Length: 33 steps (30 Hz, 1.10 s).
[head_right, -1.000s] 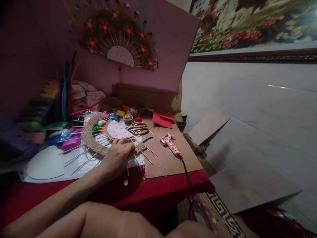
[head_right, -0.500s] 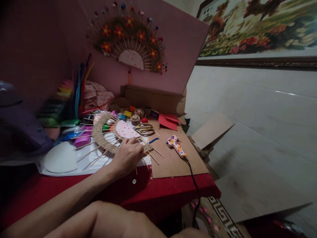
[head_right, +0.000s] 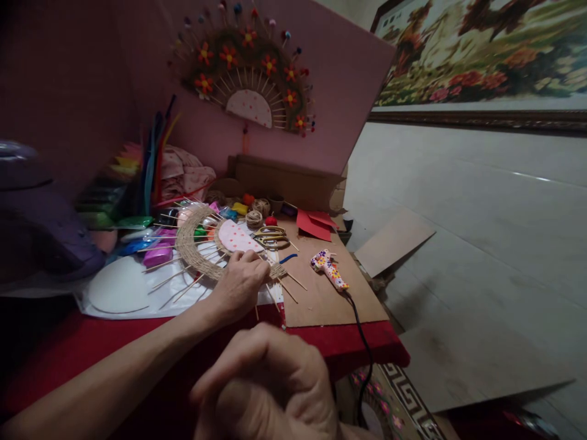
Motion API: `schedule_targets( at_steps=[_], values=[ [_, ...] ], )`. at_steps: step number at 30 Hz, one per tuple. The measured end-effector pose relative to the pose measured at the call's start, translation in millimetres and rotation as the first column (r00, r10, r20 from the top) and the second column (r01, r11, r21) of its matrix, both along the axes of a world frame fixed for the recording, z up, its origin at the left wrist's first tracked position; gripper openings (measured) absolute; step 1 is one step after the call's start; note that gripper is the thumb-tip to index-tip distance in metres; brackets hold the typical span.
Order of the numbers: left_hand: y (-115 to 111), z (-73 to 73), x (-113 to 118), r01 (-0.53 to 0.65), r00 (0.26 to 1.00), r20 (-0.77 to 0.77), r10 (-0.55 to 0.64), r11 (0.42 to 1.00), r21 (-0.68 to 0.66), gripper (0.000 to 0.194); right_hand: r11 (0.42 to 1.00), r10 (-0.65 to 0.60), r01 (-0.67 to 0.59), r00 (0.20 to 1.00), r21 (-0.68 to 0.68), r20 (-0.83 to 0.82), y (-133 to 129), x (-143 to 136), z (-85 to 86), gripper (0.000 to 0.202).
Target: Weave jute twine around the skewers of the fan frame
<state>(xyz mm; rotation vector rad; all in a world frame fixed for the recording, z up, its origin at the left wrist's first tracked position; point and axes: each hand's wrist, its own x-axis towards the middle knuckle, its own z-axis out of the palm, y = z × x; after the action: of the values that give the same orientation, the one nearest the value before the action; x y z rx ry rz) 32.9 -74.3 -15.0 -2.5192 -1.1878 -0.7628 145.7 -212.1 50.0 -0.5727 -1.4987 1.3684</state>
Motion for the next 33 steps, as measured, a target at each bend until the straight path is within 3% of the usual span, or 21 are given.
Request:
schedule_targets(
  at_steps=[2,4,7,9,12,18,24,28,33],
  values=[
    [1,1.4,-2,-0.010,1.000,0.017,0.010,1.000,-0.011,0.014,0.957,-0.278,0.273,0.960,0.094,0.034,10,6,-9.7,0.012],
    [3,2.9,-5,-0.010,0.999,0.040,0.011,1.000,-0.027,0.013,0.839,-0.517,0.480,0.850,0.256,0.100,21,11,-18.9,0.011],
    [4,4.7,-8,-0.004,0.997,0.082,0.007,0.999,-0.038,0.014,0.670,-0.699,0.514,0.680,0.535,0.222,38,18,-31.3,0.010],
    [5,5.4,-9,-0.015,0.995,0.101,0.019,0.999,-0.039,0.017,0.615,-0.752,0.446,0.579,0.650,0.314,50,21,-39.6,0.009],
    [6,5.5,-8,-0.041,0.992,0.116,0.045,0.998,-0.043,0.018,0.617,-0.766,0.369,0.484,0.695,0.423,64,24,-51.9,0.012],
    [11,1.6,-6,-0.050,0.983,0.169,0.066,0.994,-0.095,0.016,0.642,-0.762,0.411,0.429,0.647,0.485,79,25,-66.4,0.016],
    [11,-0.2,-7,-0.049,0.987,0.150,0.064,0.994,-0.098,0.013,0.639,-0.767,0.388,0.393,0.664,0.508,96,26,-65.9,0.019],
    [12,3.2,-9,-0.086,0.981,0.162,0.105,0.989,-0.116,0.014,0.661,-0.750,0.318,0.313,0.680,0.583,108,26,-62.9,0.016],
    [23,12.8,-24,-0.110,0.924,0.360,0.132,0.991,-0.083,0.021,0.714,-0.700,0.233,0.213,0.660,0.682,119,29,-58.7,0.014]
  ],
)
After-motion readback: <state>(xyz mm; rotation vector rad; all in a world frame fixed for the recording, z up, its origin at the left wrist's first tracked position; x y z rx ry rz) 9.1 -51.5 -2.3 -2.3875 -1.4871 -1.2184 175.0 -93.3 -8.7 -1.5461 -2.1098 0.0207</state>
